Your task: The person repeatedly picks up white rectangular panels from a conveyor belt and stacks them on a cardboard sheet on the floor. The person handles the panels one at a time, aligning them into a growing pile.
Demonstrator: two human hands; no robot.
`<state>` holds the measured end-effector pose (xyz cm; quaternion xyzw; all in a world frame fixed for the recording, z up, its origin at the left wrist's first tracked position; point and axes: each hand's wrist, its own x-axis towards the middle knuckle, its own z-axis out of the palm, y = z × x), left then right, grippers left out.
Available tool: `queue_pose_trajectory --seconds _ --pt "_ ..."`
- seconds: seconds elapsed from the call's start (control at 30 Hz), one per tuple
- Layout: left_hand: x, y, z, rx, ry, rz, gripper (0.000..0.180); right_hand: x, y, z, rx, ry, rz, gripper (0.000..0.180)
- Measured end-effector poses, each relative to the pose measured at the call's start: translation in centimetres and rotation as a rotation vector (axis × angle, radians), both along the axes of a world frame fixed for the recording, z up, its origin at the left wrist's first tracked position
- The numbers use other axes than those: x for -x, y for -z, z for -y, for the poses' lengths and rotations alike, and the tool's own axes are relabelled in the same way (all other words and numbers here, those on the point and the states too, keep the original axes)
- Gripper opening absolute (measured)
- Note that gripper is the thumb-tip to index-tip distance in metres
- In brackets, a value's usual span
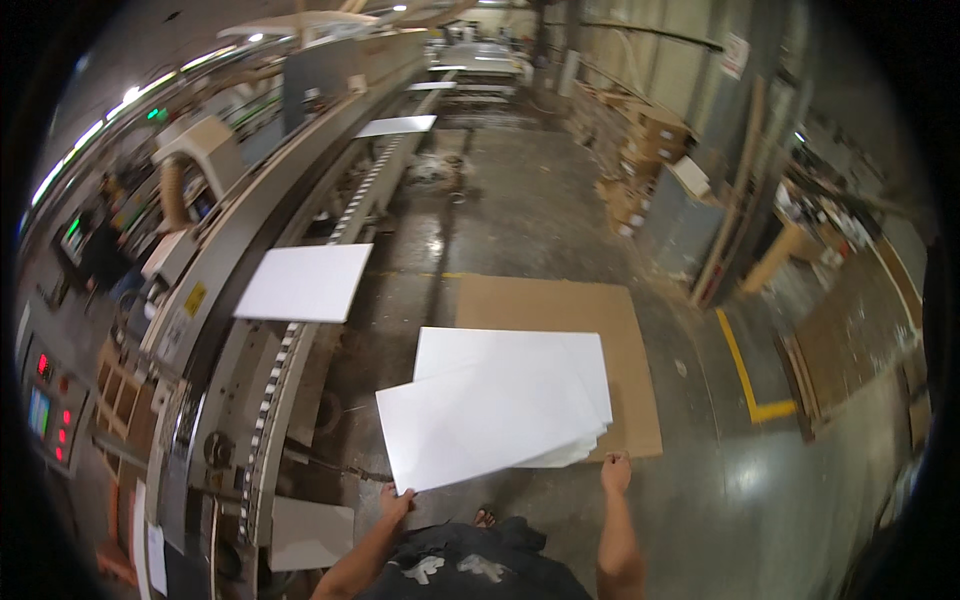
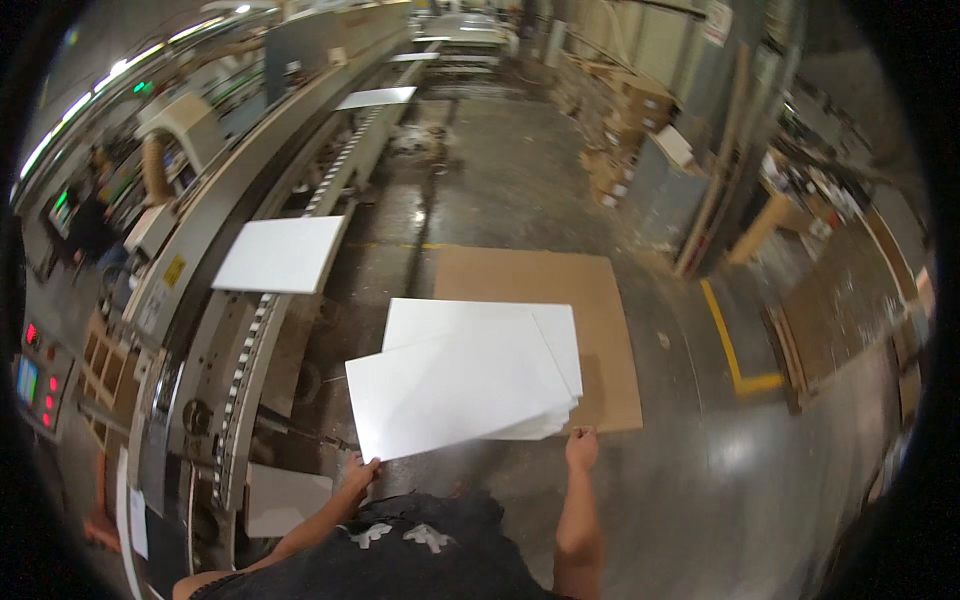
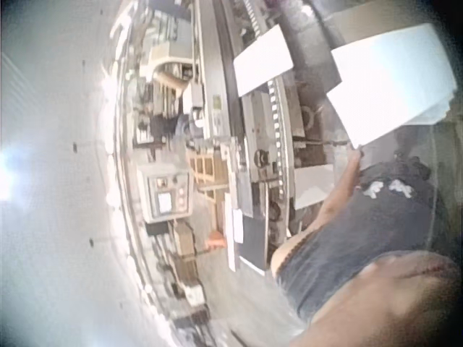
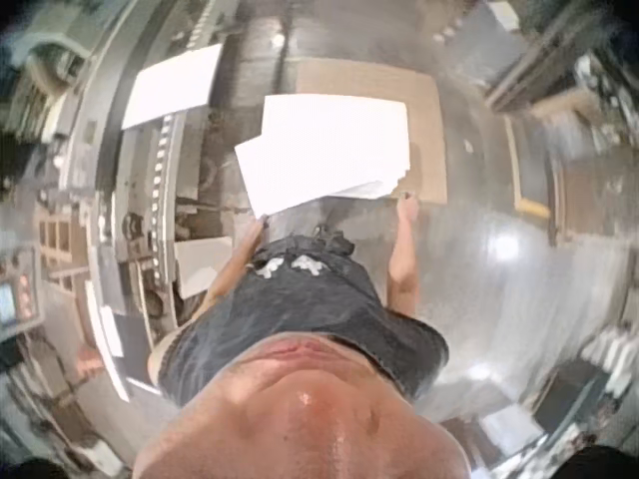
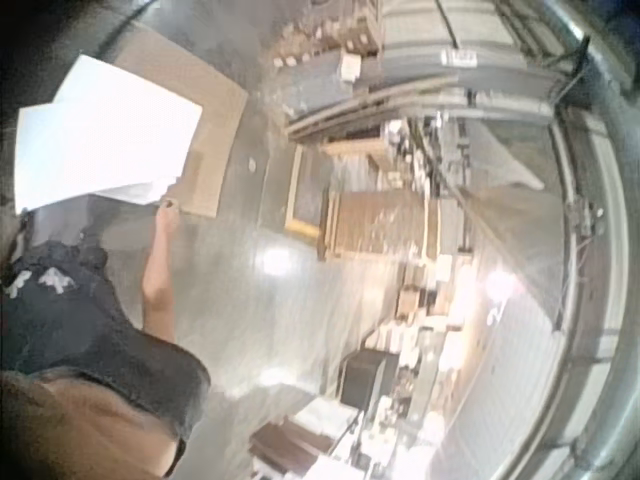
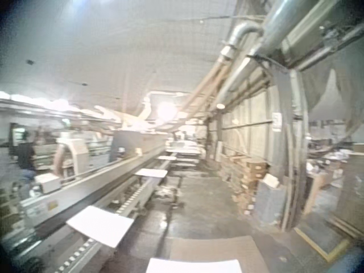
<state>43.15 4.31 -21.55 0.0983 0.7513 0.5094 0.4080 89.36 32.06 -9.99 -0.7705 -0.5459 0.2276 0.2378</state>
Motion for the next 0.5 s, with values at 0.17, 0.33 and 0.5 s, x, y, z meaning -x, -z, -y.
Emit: queue_pose_trajectory --seconds 0.17,0.33,0.5 --pt "2.1 0.7 12.6 0.06 -0.149 -0.022 0.038 8.6 1.1 -2.8 -0.086 -0.154 0.143 0.046" --pt "2.0 -12.5 19.6 0.071 -0.292 -0.016 0.037 15.3 1.6 3.2 0.336 -0.303 0.155 0.076" --pt "4.8 -18.8 25.7 0.037 -0.412 -0.438 0.036 18.2 9.0 10.7 0.177 -0.279 -0.421 0.056"
